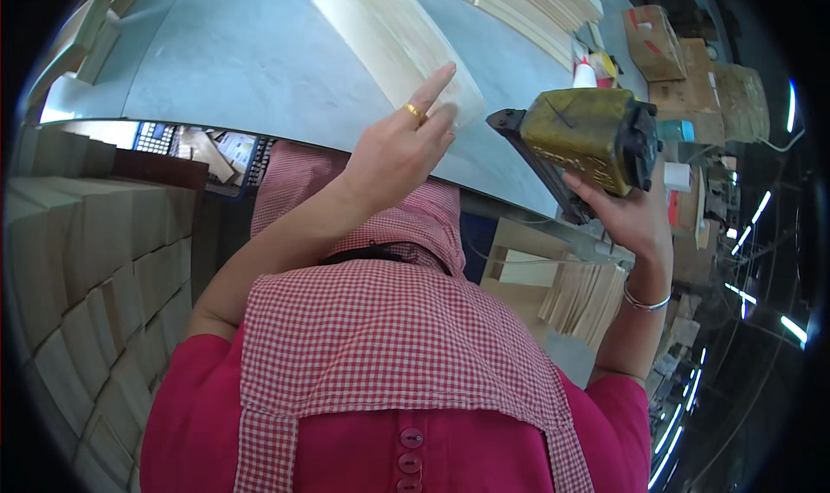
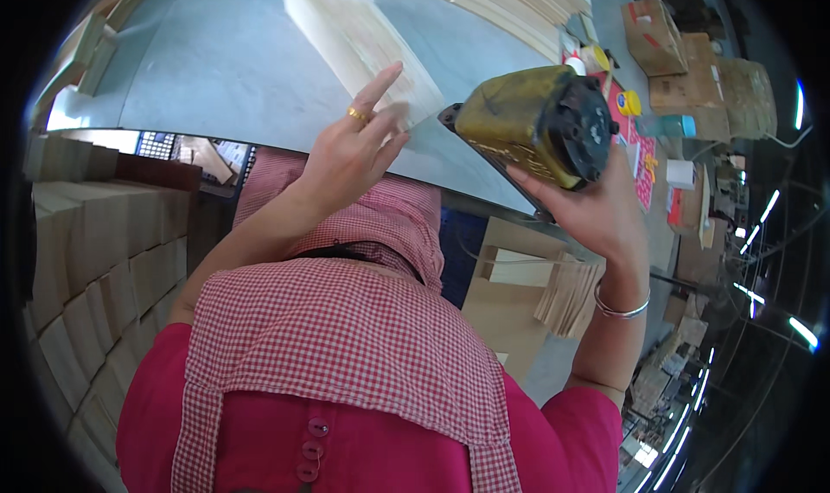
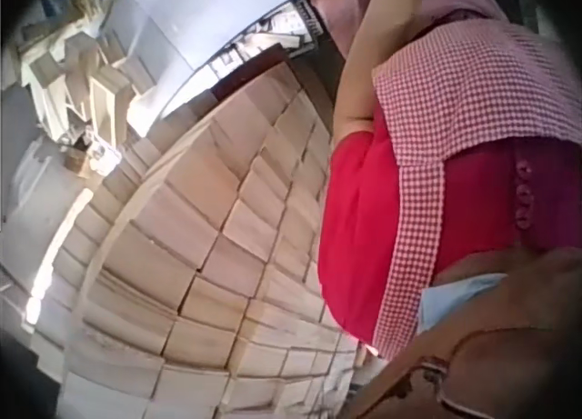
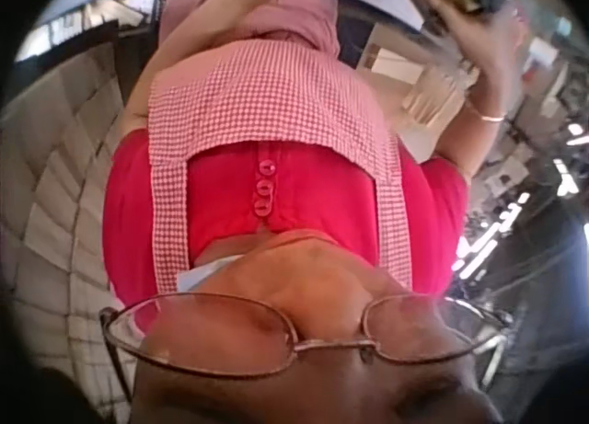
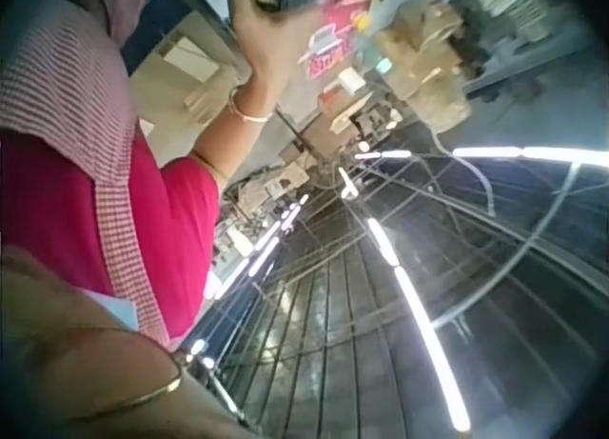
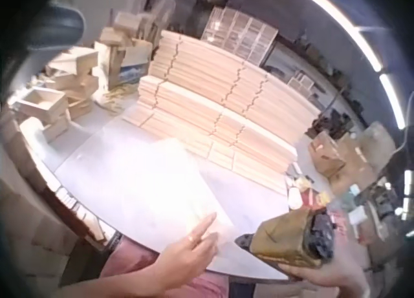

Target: The person assembles small rectangular wooden boxes by hand. They apply glue to the edges of wooden frames, attach side panels, and secure the joints using a pneumatic nail gun. The person also uses pliers to adjust nails and places the finished boxes into a stack.

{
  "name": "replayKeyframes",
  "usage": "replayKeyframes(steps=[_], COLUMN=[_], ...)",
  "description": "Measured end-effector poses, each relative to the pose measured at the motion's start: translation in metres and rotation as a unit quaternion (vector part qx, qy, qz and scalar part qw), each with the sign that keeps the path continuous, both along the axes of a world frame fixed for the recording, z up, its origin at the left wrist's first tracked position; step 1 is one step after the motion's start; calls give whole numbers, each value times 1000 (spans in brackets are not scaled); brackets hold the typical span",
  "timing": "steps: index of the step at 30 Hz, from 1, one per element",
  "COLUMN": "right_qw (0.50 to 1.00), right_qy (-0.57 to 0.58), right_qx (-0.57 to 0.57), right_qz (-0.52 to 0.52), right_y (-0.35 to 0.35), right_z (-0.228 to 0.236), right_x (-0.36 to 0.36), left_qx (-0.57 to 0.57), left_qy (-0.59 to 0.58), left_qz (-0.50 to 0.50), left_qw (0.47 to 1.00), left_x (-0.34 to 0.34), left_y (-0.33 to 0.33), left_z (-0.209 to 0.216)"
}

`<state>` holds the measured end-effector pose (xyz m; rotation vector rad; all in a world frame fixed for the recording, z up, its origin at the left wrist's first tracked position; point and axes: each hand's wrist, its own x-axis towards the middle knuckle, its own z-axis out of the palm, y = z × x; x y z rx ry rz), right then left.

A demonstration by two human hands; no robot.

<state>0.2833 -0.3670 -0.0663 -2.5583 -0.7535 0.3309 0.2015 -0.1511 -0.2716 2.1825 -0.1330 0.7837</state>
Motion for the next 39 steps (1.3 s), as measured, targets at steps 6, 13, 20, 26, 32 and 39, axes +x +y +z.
replayKeyframes(steps=[6,13,20,26,32,39], right_qw=[999,999,999,994,992,992], right_qy=[14,22,37,62,54,25], right_qx=[-9,-8,-24,-64,-78,62], right_qz=[-33,-37,-28,-64,-84,-102], right_y=[-5,9,15,19,14,-4], right_z=[-7,-9,-10,-5,-8,-27], right_x=[4,20,31,35,38,9], left_qx=[40,30,14,9,21,166], left_qy=[-40,-89,-98,-100,-79,31], left_qz=[45,54,59,57,55,21], left_qw=[997,994,993,993,995,985], left_x=[19,35,37,37,36,26], left_y=[-9,-11,-12,-13,-12,11], left_z=[-1,-6,-7,-6,-6,47])
